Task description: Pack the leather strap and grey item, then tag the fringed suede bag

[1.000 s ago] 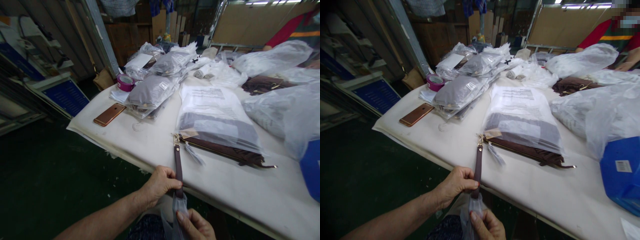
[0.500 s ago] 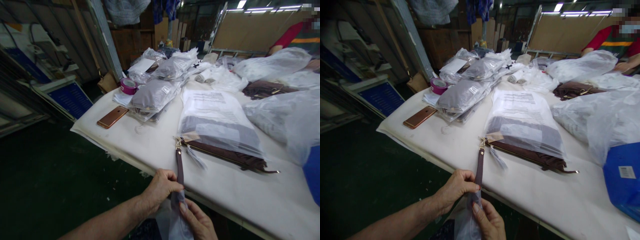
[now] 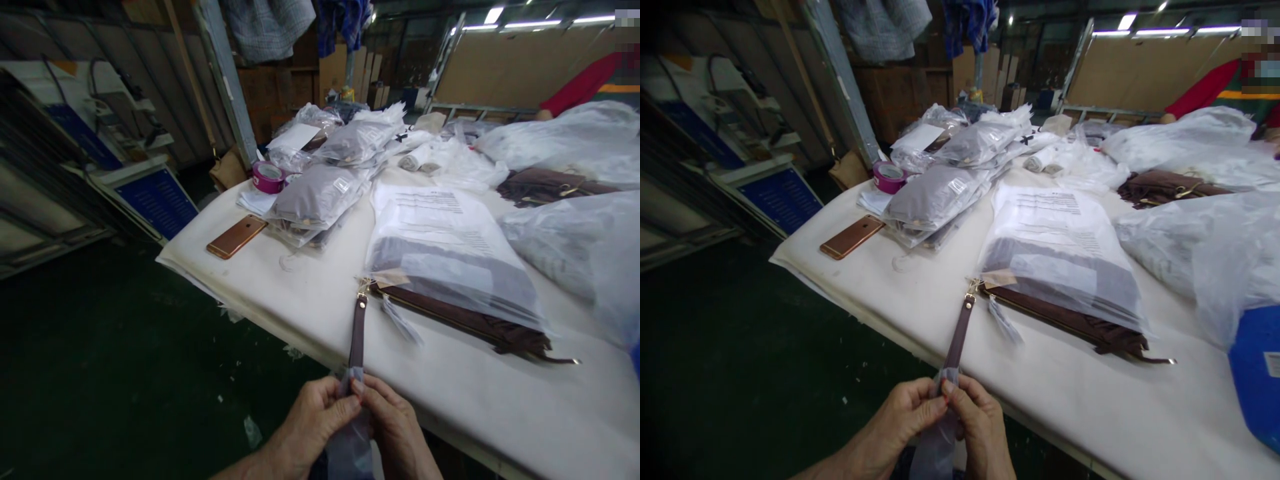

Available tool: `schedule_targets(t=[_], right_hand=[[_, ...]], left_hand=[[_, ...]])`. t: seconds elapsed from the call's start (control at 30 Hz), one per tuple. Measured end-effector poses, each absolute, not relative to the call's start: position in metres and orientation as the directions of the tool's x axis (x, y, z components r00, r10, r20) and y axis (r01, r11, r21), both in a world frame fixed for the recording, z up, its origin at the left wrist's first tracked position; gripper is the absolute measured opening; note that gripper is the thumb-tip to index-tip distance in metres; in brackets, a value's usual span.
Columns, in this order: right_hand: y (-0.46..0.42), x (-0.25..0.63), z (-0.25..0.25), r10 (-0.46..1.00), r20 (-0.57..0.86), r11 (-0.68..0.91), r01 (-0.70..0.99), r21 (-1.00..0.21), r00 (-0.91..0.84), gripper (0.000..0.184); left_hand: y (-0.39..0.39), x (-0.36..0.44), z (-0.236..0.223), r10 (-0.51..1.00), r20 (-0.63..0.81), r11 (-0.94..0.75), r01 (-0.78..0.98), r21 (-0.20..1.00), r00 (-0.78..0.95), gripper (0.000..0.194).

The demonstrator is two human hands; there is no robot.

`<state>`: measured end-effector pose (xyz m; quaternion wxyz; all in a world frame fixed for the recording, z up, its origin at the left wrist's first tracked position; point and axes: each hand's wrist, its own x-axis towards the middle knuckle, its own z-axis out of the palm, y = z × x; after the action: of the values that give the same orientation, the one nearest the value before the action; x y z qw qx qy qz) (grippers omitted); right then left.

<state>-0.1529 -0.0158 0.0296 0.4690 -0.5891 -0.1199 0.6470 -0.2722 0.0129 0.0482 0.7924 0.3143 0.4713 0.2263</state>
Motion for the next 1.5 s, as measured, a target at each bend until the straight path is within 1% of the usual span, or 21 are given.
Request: schedule_targets(t=[0.07,0.13,0.2,0.27,0.37,0.43,0.57,0.73,1.0,1.1,1.27,1.4,1.5], right_hand=[[-0.013,-0.151,0.031,0.752,-0.655,-0.57,-0.424,-0.704,0.076,0.036],[-0.008,-0.149,0.035,0.749,-0.662,-0.596,-0.417,-0.686,0.019,0.038],[0.0,-0.145,0.041,0.736,-0.677,-0.625,-0.383,-0.68,0.003,0.043],[0.01,-0.14,0.048,0.749,-0.662,-0.627,-0.291,-0.723,0.033,0.046],[0.03,-0.133,0.056,0.802,-0.586,-0.574,-0.123,-0.81,0.118,0.046],[0.042,-0.131,0.058,0.804,-0.576,-0.568,-0.095,-0.817,0.149,0.042],[0.06,-0.135,0.056,0.777,-0.617,-0.605,-0.124,-0.787,0.124,0.033],[0.066,-0.14,0.054,0.783,-0.61,-0.598,-0.129,-0.791,0.118,0.03],[0.057,-0.14,0.052,0.785,-0.61,-0.594,-0.15,-0.791,0.11,0.025],[0.059,-0.134,0.055,0.785,-0.61,-0.59,-0.173,-0.789,0.106,0.027],[0.081,-0.124,0.059,0.759,-0.608,-0.562,-0.238,-0.792,0.231,0.026],[0.099,-0.127,0.058,0.717,-0.663,-0.597,-0.304,-0.743,0.214,0.032],[0.106,-0.129,0.057,0.696,-0.689,-0.607,-0.347,-0.715,0.204,0.033]], left_hand=[[0.014,-0.269,0.047,0.657,-0.582,0.717,-0.161,0.678,0.48,0.052],[0.018,-0.268,0.047,0.661,-0.593,0.723,-0.18,0.667,0.461,0.049],[0.022,-0.269,0.047,0.668,-0.607,0.719,-0.164,0.675,0.431,0.048],[0.025,-0.272,0.048,0.672,-0.626,0.718,-0.142,0.681,0.396,0.047],[0.029,-0.275,0.048,0.671,-0.654,0.724,-0.118,0.679,0.35,0.047],[0.032,-0.276,0.048,0.676,-0.66,0.721,-0.11,0.684,0.327,0.046],[0.041,-0.275,0.054,0.674,-0.663,0.723,-0.105,0.683,0.326,0.043],[0.052,-0.274,0.063,0.662,-0.653,0.729,-0.117,0.674,0.368,0.04],[0.071,-0.265,0.057,0.665,-0.658,0.726,-0.1,0.681,0.354,0.027],[0.081,-0.263,0.057,0.633,-0.681,0.746,-0.056,0.663,0.367,0.024],[0.085,-0.269,0.061,0.612,-0.699,0.746,0.024,0.666,0.37,0.024],[0.087,-0.269,0.064,0.616,-0.702,0.738,0.051,0.673,0.357,0.025],[0.091,-0.266,0.067,0.608,-0.703,0.734,0.076,0.675,0.368,0.022]])
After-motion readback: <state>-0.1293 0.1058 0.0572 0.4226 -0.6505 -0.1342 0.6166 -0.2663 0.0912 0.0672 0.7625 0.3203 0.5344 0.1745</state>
